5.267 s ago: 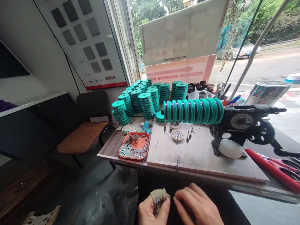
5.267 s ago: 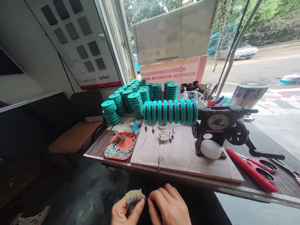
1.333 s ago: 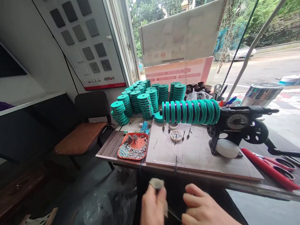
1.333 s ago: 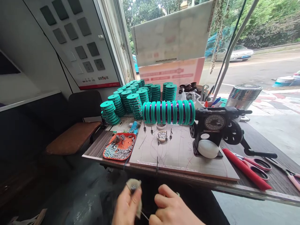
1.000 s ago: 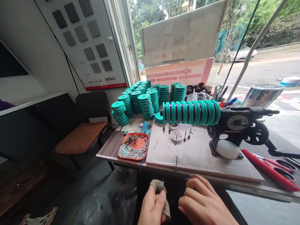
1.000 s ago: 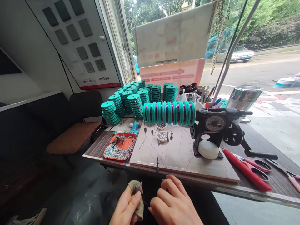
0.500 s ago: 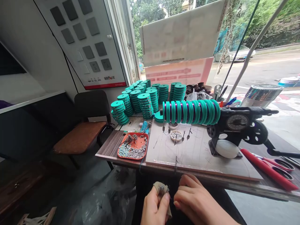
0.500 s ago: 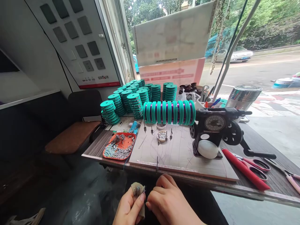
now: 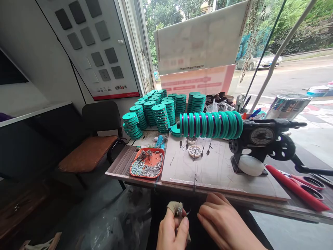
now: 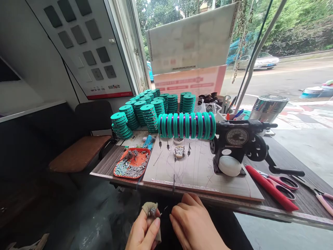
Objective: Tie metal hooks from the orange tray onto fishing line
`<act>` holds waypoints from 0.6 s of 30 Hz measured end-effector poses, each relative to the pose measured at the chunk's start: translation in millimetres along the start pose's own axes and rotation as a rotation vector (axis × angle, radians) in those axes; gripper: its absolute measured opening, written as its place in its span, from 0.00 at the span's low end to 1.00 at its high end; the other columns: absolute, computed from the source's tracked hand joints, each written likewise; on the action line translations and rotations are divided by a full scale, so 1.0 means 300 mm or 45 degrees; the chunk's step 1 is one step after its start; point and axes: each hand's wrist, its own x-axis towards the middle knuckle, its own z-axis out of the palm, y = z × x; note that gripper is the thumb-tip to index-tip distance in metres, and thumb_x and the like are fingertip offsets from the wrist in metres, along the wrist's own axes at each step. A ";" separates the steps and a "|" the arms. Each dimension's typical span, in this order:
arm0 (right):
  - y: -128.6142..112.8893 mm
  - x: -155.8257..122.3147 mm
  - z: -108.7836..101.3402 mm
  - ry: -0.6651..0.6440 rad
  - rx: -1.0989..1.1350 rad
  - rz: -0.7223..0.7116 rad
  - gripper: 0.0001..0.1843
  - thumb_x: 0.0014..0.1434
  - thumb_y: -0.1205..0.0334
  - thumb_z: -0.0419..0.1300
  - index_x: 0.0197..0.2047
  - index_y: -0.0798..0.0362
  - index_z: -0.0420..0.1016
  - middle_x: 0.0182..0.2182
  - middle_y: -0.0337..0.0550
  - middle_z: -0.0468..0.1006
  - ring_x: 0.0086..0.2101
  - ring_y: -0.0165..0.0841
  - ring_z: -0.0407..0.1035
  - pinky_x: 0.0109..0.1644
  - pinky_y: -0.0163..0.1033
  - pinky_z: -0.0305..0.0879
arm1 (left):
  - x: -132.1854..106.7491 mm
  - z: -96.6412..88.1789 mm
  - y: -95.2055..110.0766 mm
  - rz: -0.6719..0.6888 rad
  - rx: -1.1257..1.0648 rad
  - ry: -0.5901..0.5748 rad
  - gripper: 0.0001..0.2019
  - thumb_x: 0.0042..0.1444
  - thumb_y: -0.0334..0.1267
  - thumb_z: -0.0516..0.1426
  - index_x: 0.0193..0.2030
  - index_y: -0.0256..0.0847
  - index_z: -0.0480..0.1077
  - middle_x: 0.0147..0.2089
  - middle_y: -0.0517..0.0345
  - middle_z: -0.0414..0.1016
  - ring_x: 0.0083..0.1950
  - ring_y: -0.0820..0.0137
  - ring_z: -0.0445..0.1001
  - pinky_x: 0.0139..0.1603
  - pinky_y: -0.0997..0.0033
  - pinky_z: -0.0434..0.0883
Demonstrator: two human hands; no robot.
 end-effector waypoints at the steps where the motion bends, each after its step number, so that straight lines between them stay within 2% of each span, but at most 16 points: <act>1: 0.002 -0.001 0.003 0.005 -0.008 0.005 0.15 0.61 0.70 0.47 0.23 0.52 0.57 0.22 0.36 0.68 0.29 0.31 0.60 0.37 0.37 0.56 | 0.000 0.002 -0.006 0.013 0.024 0.035 0.29 0.42 0.65 0.53 0.33 0.38 0.70 0.17 0.62 0.62 0.20 0.74 0.56 0.16 0.77 0.53; 4: 0.003 -0.001 0.009 0.014 -0.013 0.001 0.14 0.61 0.70 0.47 0.23 0.52 0.57 0.21 0.35 0.68 0.29 0.31 0.60 0.38 0.37 0.56 | 0.005 0.006 -0.027 0.058 0.087 0.107 0.26 0.44 0.63 0.53 0.32 0.39 0.71 0.18 0.60 0.65 0.21 0.72 0.59 0.18 0.76 0.56; 7: 0.003 -0.002 0.012 0.012 -0.011 -0.011 0.14 0.60 0.71 0.48 0.23 0.52 0.56 0.21 0.34 0.68 0.29 0.31 0.60 0.39 0.37 0.56 | 0.015 0.008 -0.040 0.147 0.116 0.126 0.24 0.46 0.62 0.53 0.25 0.39 0.68 0.16 0.63 0.62 0.20 0.74 0.57 0.21 0.76 0.58; 9: 0.003 -0.004 0.012 0.019 -0.017 -0.025 0.14 0.60 0.71 0.48 0.23 0.52 0.56 0.21 0.34 0.67 0.29 0.31 0.61 0.39 0.36 0.56 | 0.021 0.010 -0.038 0.194 0.085 0.136 0.23 0.45 0.61 0.54 0.22 0.39 0.67 0.16 0.63 0.61 0.20 0.75 0.57 0.22 0.76 0.59; 13: 0.001 -0.009 -0.005 0.032 -0.039 -0.065 0.14 0.59 0.71 0.50 0.22 0.52 0.57 0.20 0.34 0.68 0.28 0.31 0.62 0.37 0.35 0.56 | 0.026 0.010 -0.011 0.249 -0.021 0.163 0.22 0.42 0.59 0.58 0.20 0.37 0.70 0.19 0.58 0.68 0.23 0.72 0.63 0.25 0.75 0.63; 14: 0.000 -0.009 -0.012 0.050 -0.045 -0.073 0.11 0.58 0.71 0.51 0.24 0.51 0.59 0.22 0.34 0.69 0.28 0.31 0.63 0.36 0.35 0.56 | 0.024 0.009 -0.005 0.242 -0.028 0.150 0.22 0.41 0.58 0.58 0.20 0.37 0.71 0.19 0.57 0.68 0.23 0.71 0.64 0.26 0.75 0.63; 16: -0.005 -0.002 -0.025 0.126 -0.090 -0.100 0.03 0.57 0.68 0.54 0.36 0.51 0.65 0.27 0.35 0.74 0.30 0.32 0.65 0.36 0.35 0.57 | 0.017 0.008 0.005 0.215 -0.017 0.121 0.21 0.41 0.57 0.59 0.21 0.38 0.72 0.19 0.57 0.69 0.23 0.71 0.63 0.25 0.74 0.63; 18: -0.012 0.012 -0.027 0.217 -0.196 -0.186 0.06 0.59 0.64 0.53 0.41 0.53 0.64 0.28 0.37 0.75 0.27 0.32 0.66 0.31 0.36 0.57 | 0.005 0.007 0.008 0.178 0.020 0.114 0.20 0.42 0.57 0.59 0.24 0.39 0.73 0.19 0.58 0.68 0.23 0.70 0.63 0.25 0.74 0.63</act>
